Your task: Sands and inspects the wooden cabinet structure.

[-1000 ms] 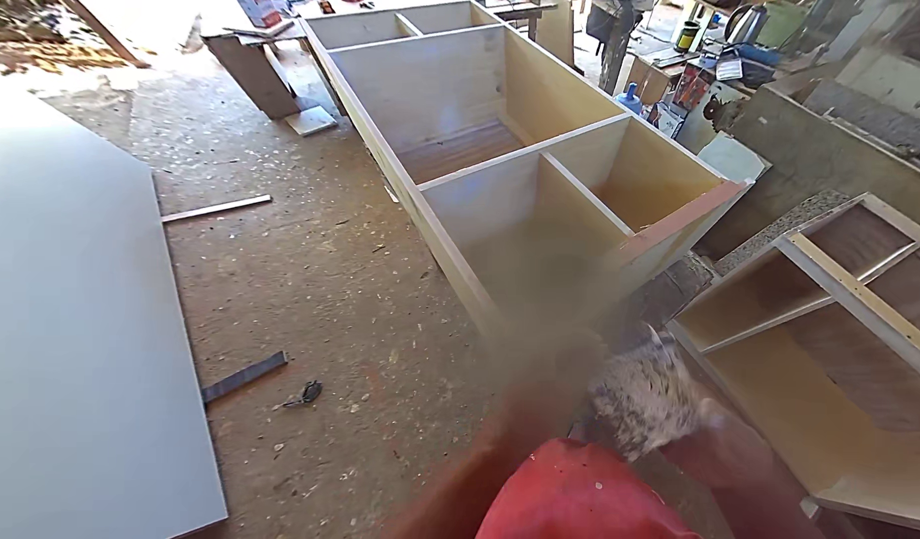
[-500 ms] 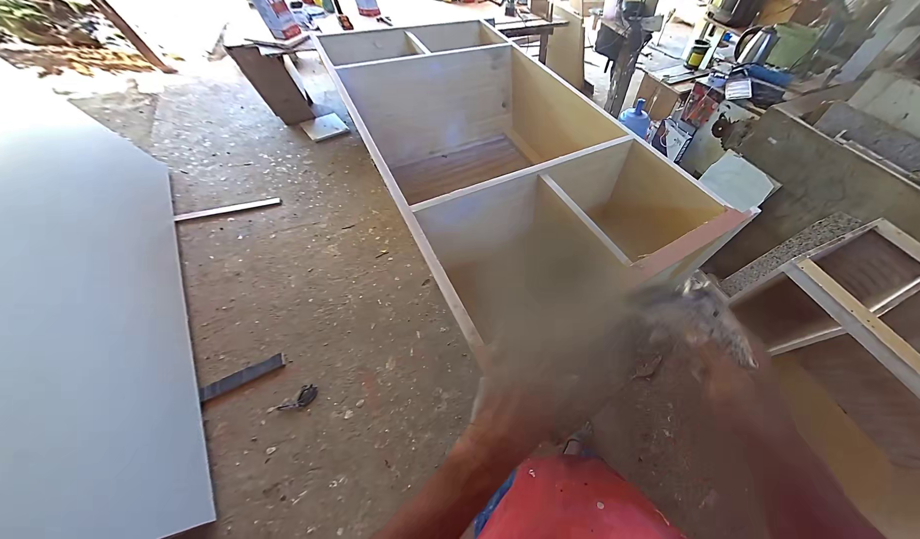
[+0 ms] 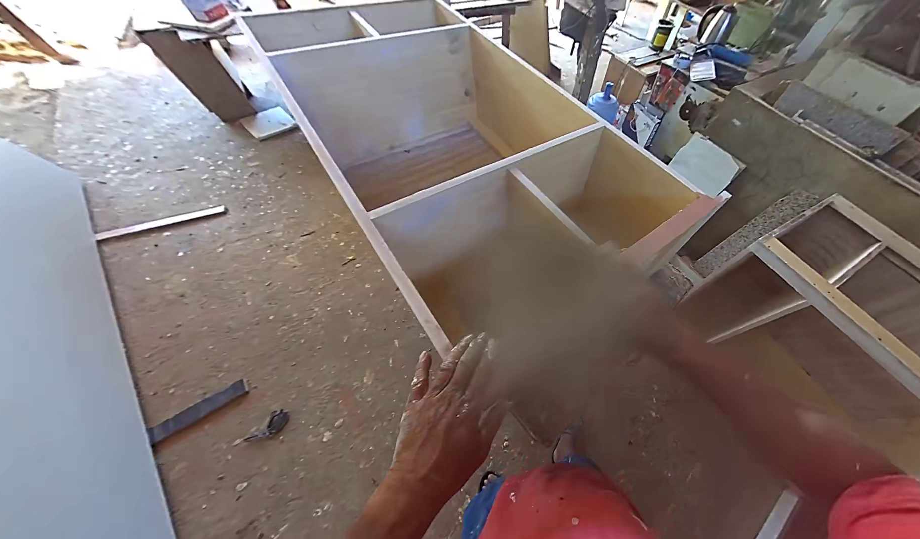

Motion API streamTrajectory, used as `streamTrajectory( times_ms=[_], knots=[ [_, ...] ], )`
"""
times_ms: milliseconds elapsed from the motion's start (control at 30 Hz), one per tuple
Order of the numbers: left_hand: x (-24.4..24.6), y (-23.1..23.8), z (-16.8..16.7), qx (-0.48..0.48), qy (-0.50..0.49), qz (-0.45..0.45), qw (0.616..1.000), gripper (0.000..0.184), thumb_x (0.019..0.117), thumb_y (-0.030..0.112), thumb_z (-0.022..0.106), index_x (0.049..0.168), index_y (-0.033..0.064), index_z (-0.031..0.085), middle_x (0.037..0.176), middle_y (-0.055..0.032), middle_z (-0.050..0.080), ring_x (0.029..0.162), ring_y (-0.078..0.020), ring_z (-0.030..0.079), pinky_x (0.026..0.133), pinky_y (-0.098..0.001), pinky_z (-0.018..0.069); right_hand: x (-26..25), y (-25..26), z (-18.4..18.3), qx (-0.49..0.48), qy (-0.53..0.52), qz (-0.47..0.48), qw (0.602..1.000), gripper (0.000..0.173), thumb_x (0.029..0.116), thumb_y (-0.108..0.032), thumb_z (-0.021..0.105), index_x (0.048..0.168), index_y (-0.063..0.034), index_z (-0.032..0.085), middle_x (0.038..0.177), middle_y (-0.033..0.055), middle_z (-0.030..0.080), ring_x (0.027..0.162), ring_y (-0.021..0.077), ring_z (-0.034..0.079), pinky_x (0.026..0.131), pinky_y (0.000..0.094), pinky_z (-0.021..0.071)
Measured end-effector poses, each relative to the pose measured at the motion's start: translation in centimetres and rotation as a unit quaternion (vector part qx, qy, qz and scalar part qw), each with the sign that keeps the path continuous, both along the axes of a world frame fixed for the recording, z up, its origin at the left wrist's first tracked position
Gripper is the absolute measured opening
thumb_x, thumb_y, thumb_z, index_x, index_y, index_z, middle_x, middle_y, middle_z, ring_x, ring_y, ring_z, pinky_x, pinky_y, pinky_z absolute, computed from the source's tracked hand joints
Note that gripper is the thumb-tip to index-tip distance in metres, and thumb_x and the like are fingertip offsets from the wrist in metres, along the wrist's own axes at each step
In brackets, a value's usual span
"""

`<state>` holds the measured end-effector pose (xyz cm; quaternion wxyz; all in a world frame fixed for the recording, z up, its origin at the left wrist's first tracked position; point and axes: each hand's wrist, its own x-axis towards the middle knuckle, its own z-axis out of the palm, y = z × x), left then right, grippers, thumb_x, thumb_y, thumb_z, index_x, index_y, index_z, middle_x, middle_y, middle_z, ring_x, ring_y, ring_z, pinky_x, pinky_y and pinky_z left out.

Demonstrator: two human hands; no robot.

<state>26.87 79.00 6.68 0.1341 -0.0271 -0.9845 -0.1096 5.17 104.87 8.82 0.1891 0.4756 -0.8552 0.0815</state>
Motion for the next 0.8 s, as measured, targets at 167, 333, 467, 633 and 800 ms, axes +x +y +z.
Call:
streamTrajectory(
  times_ms=[167, 333, 467, 633, 800],
  knots=[
    [-0.1, 0.0, -0.4, 0.005, 0.001, 0.012, 1.0, 0.074, 0.0928, 0.061, 0.052, 0.151, 0.0154, 0.05, 0.153, -0.0055, 0.052, 0.144, -0.0297, 0.046, 0.115, -0.0651, 0.0303, -0.7, 0.8, -0.2, 0.044, -0.043, -0.108, 0.992, 0.061, 0.0838, -0.001, 0.068, 0.144, -0.0036, 0.057, 0.151, 0.0185, 0.052, 0.144, 0.0361, 0.044, 0.12, 0.0543, 0.0348],
    [-0.2, -0.2, -0.5, 0.007, 0.007, 0.0, 1.0, 0.074, 0.0937, 0.063, 0.05, 0.15, 0.0152, 0.051, 0.153, -0.0063, 0.052, 0.143, -0.0308, 0.046, 0.115, -0.0651, 0.0304, -6.1, 4.6, -1.0, 0.033, -0.028, -0.124, 0.991, 0.058, 0.0885, -0.002, 0.064, 0.146, -0.0019, 0.054, 0.151, 0.0206, 0.052, 0.142, 0.0405, 0.046, 0.116, 0.0614, 0.0354],
    [-0.4, -0.1, -0.3, 0.009, 0.007, 0.007, 1.0, 0.072, 0.0949, 0.062, 0.047, 0.15, 0.015, 0.052, 0.154, -0.0062, 0.052, 0.144, -0.0305, 0.046, 0.114, -0.0674, 0.0283, -3.1, 2.1, -0.9, 0.013, -0.001, -0.078, 0.997, 0.051, 0.0897, -0.003, 0.062, 0.141, -0.0043, 0.06, 0.15, 0.0148, 0.054, 0.143, 0.0334, 0.048, 0.118, 0.0544, 0.0368],
    [-0.8, 0.9, 1.4, -0.039, -0.025, 0.015, 0.999, 0.071, 0.0965, 0.062, 0.044, 0.152, 0.0183, 0.051, 0.162, -0.0053, 0.042, 0.15, -0.0354, 0.037, 0.111, -0.0794, 0.0177, -7.0, 4.4, -1.4, 0.021, -0.009, -0.138, 0.99, 0.059, 0.0874, -0.006, 0.065, 0.145, -0.0019, 0.054, 0.154, 0.0209, 0.048, 0.145, 0.0397, 0.042, 0.118, 0.0613, 0.0322],
    [-2.9, 2.3, 2.5, -0.048, -0.045, -0.017, 0.998, 0.072, 0.0949, 0.061, 0.05, 0.149, 0.0138, 0.054, 0.162, -0.0036, 0.042, 0.15, -0.0365, 0.036, 0.113, -0.0775, 0.0169, -11.3, 7.7, -0.4, 0.035, -0.02, -0.162, 0.986, 0.052, 0.0977, -0.006, 0.055, 0.149, -0.0061, 0.052, 0.155, 0.018, 0.048, 0.146, 0.038, 0.041, 0.119, 0.063, 0.0281]
  ],
)
